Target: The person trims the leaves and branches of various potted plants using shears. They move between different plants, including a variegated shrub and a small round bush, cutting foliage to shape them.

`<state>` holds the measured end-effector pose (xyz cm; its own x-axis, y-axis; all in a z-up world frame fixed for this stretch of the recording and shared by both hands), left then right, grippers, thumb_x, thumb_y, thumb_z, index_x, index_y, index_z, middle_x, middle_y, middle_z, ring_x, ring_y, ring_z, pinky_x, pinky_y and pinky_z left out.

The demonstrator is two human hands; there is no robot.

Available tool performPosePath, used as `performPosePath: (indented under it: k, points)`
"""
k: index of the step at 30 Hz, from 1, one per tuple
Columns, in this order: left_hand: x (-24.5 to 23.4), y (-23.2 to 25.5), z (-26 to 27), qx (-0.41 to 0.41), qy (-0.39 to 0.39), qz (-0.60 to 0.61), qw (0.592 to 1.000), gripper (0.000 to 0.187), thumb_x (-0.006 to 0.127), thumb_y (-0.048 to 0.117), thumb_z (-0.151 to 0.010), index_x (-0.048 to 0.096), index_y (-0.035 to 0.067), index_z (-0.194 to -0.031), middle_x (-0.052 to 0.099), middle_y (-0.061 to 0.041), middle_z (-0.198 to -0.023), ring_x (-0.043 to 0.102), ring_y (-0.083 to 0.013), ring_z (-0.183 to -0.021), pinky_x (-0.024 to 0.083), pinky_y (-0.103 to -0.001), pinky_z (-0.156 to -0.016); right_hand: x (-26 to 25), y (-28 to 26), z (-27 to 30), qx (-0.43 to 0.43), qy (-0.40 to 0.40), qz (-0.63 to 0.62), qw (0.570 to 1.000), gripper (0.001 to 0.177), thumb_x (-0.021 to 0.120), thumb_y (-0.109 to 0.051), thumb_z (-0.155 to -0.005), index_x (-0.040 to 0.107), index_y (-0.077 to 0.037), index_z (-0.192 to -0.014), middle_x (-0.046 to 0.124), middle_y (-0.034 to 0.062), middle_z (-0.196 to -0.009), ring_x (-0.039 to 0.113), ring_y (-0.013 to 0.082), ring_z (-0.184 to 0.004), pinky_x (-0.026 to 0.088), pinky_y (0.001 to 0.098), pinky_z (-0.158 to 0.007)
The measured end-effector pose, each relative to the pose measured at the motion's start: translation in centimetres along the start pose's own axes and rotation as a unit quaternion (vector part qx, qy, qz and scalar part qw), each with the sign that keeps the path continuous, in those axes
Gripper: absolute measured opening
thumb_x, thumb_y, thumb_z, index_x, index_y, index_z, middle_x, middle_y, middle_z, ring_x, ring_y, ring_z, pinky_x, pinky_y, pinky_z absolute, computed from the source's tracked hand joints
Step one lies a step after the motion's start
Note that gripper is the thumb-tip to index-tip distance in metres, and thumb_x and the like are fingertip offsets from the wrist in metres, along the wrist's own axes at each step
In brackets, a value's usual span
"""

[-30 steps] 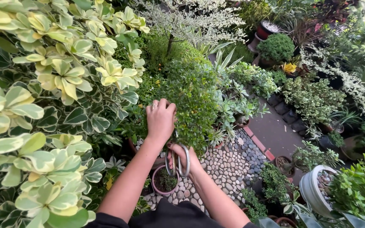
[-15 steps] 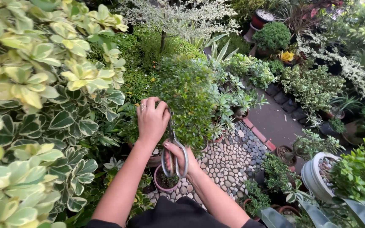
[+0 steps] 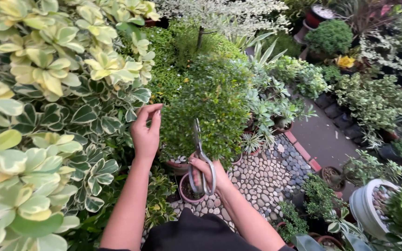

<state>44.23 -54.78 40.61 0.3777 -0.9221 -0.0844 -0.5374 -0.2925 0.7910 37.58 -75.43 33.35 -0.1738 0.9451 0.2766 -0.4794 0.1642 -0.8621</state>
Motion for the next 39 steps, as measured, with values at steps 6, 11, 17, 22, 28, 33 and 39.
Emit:
performPosePath:
  k: [6,11,17,22,28,33,39]
  points:
    - [0.5,-5.3,6.9,-0.12,0.044,-0.089,0.988,0.012,0.065,0.011,-0.1,0.075,0.008,-0.104,0.07,0.0,-0.08,0.066,-0.0109,-0.071,0.053,-0.03,-0.059,-1.8,1.8,-1.9,-0.016,0.03,0.041,0.999,0.026,0.073,-0.028,-0.089,0.069,-0.004,-0.098,0.06,0.0029,-0.06,0.057,0.0133,-0.045,0.045,0.0271,-0.042]
    - [2.4,3.0,5.8,0.07,0.004,-0.276,0.959,0.029,0.078,0.012,-0.077,0.078,0.005,-0.105,0.064,-0.021,-0.095,0.062,-0.0306,-0.088,0.055,-0.037,-0.071,-1.3,1.3,-2.4,-0.018,0.057,0.007,0.998,0.022,0.075,-0.027,-0.087,0.071,-0.005,-0.089,0.059,0.0032,-0.059,0.054,0.0134,-0.043,0.042,0.0262,-0.04]
    - [6.1,-2.0,6.7,0.131,-0.033,-0.17,0.976,0.022,0.065,-0.004,-0.096,0.072,-0.004,-0.118,0.066,-0.014,-0.116,0.067,-0.0299,-0.104,0.061,-0.033,-0.088,-4.1,3.0,-6.9,0.004,0.041,0.04,0.998,0.034,0.073,-0.028,-0.093,0.064,0.002,-0.081,0.062,0.0076,-0.062,0.058,0.0171,-0.044,0.047,0.0292,-0.041]
    - [8.0,-1.3,3.5,0.173,-0.056,-0.292,0.939,0.011,0.062,0.0,-0.083,0.067,-0.001,-0.093,0.066,-0.018,-0.115,0.066,-0.0373,-0.109,0.056,-0.044,-0.095,-2.4,1.5,-4.5,0.061,0.052,0.011,0.997,0.024,0.07,-0.026,-0.091,0.066,-0.003,-0.089,0.063,0.0066,-0.065,0.062,0.0171,-0.049,0.054,0.0311,-0.046]
    - [8.9,-7.2,0.3,0.08,-0.107,-0.451,0.883,0.016,0.062,0.003,-0.08,0.074,0.002,-0.091,0.071,-0.018,-0.101,0.066,-0.0366,-0.097,0.053,-0.048,-0.081,-1.7,2.0,-3.4,0.078,-0.017,0.081,0.994,0.023,0.067,-0.027,-0.091,0.068,-0.003,-0.091,0.067,0.0087,-0.068,0.066,0.0196,-0.052,0.058,0.0333,-0.048]
    - [8.9,-4.9,0.8,0.025,-0.212,-0.411,0.886,0.01,0.072,0.001,-0.069,0.07,0.005,-0.078,0.068,-0.015,-0.091,0.067,-0.0368,-0.092,0.055,-0.049,-0.077,-3.9,6.7,-7.7,0.1,-0.032,0.073,0.992,0.03,0.064,-0.028,-0.097,0.065,-0.001,-0.084,0.067,0.0105,-0.069,0.068,0.0197,-0.053,0.059,0.0345,-0.048]
    - [9.9,-3.1,2.0,0.058,-0.159,-0.355,0.919,0.018,0.075,0.004,-0.072,0.069,0.004,-0.088,0.065,-0.015,-0.092,0.067,-0.0377,-0.089,0.056,-0.048,-0.075,-4.7,7.8,-10.2,0.051,0.005,0.127,0.991,0.045,0.056,-0.04,-0.102,0.059,-0.003,-0.076,0.058,0.0064,-0.059,0.057,0.0161,-0.043,0.049,0.0308,-0.041]
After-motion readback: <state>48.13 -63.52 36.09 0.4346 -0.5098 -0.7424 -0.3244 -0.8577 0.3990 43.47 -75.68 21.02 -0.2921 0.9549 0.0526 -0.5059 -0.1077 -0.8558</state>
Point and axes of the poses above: each hand's wrist, its own z-axis away from the middle knuckle, its own x-axis out of the palm, y = z × x, the point moved 4 cm from there along -z, towards the middle knuckle
